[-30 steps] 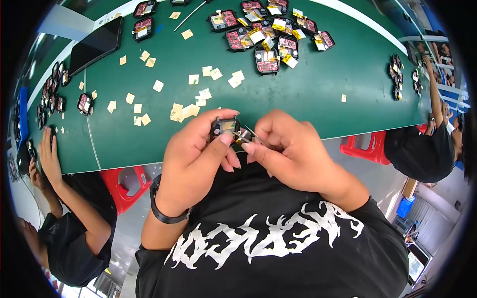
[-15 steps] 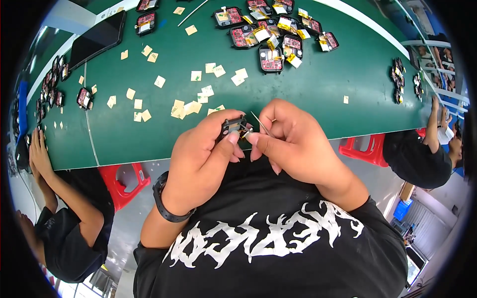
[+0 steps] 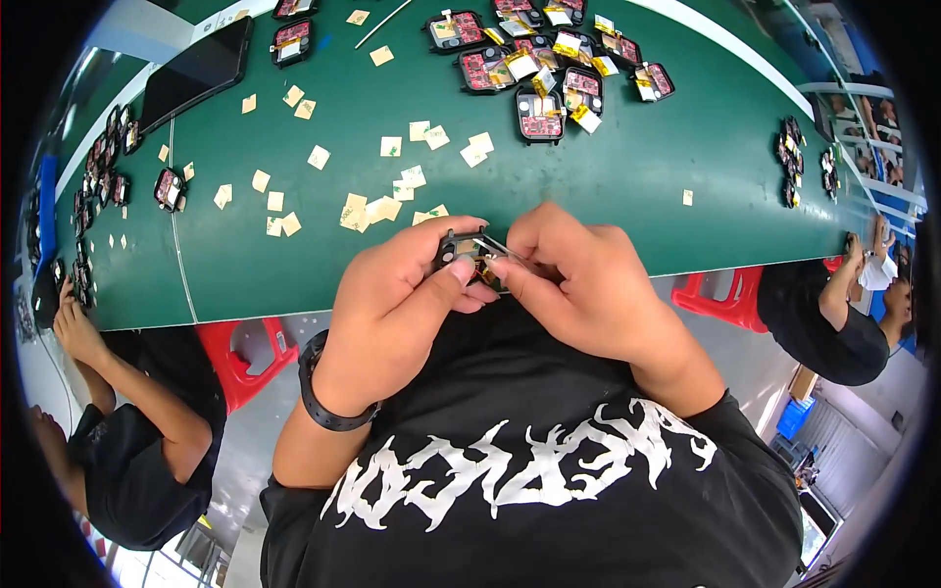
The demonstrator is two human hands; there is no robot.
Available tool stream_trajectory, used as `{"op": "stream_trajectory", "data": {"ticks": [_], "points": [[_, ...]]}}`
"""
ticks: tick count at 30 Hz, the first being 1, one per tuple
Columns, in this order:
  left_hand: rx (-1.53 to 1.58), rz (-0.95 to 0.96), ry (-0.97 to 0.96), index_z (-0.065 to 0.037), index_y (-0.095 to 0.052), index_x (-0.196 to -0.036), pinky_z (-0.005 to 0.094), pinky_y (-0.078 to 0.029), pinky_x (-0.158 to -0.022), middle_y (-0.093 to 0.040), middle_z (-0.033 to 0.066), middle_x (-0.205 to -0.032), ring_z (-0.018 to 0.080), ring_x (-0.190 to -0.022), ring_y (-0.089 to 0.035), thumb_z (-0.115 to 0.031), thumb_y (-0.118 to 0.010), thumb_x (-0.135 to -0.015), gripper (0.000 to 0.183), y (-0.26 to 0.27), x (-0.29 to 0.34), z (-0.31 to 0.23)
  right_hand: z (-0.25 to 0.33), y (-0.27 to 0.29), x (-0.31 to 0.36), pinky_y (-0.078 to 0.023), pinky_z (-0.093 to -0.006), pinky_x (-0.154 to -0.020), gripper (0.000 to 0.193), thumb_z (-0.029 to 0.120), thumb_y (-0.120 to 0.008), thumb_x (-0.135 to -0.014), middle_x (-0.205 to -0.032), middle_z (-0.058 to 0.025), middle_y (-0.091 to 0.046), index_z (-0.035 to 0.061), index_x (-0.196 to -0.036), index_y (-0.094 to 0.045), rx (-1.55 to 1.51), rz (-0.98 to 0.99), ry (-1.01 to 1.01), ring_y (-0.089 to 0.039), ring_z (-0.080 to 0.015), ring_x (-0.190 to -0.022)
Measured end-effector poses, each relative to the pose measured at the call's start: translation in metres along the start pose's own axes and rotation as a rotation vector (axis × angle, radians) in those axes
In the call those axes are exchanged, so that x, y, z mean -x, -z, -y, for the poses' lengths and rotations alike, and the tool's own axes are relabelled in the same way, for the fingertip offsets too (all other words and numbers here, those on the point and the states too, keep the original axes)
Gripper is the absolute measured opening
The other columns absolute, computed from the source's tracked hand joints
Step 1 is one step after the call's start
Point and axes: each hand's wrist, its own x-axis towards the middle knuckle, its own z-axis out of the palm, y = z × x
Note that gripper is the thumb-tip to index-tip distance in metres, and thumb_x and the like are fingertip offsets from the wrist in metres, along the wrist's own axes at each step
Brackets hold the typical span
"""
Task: Assembling small electronic devices by inserting batteries and internal components into casings at a production line.
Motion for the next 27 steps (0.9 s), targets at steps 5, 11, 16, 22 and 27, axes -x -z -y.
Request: {"op": "stream_trajectory", "data": {"ticks": [5,11,16,22,27], "points": [[0.021,-0.066,-0.059,0.008,-0.059,-0.127,0.0279,-0.059,-0.079,-0.073,0.0090,-0.103,0.0138,-0.089,-0.072,-0.006,-0.054,-0.104,0.028,-0.004,-0.003,0.006,0.011,0.009,-0.002,-0.045,-0.0328,-0.049,0.013,0.007,-0.067,-0.096,-0.069,-0.0079,-0.066,0.0039,-0.096,-0.055,-0.193,0.103,-0.275,-0.061,-0.0177,-0.052],[-0.097,-0.058,-0.127,0.008,-0.059,-0.124,0.0296,-0.059,-0.079,-0.074,0.0110,-0.099,0.0155,-0.086,-0.073,-0.005,-0.053,-0.103,0.025,-0.005,-0.003,0.009,0.015,0.013,-0.011,-0.036,-0.0227,-0.041,0.015,0.008,-0.067,-0.098,-0.072,-0.0065,-0.069,0.0031,-0.096,-0.052,-0.558,0.188,-0.624,-0.051,-0.0047,-0.047],[-0.135,-0.066,-0.145,0.008,-0.060,-0.121,0.0294,-0.059,-0.079,-0.074,0.0112,-0.098,0.0157,-0.085,-0.073,-0.006,-0.053,-0.103,0.024,-0.006,-0.002,0.006,0.018,0.008,-0.012,-0.033,-0.0200,-0.039,0.016,0.005,-0.067,-0.098,-0.074,-0.0081,-0.069,0.0033,-0.095,-0.051,-0.602,0.162,-0.657,-0.048,-0.0030,-0.045],[-0.054,-0.003,-0.026,0.007,-0.059,-0.127,0.0285,-0.060,-0.083,-0.070,0.0106,-0.107,0.0169,-0.096,-0.071,-0.007,-0.051,-0.104,0.028,-0.003,-0.004,-0.004,0.003,-0.005,0.004,-0.042,-0.0292,-0.049,0.014,0.006,-0.068,-0.096,-0.066,-0.0057,-0.064,0.0037,-0.094,-0.054,-0.389,0.036,-0.363,-0.061,-0.0117,-0.055],[0.101,-0.032,0.041,0.007,-0.056,-0.131,0.0293,-0.061,-0.083,-0.070,0.0142,-0.112,0.0209,-0.097,-0.073,-0.008,-0.052,-0.104,0.032,0.002,-0.004,-0.002,-0.001,-0.009,0.004,-0.047,-0.0335,-0.051,0.017,0.007,-0.072,-0.092,-0.067,-0.0105,-0.062,0.0042,-0.095,-0.055,-0.021,-0.052,-0.021,-0.062,-0.0282,-0.054]]}}
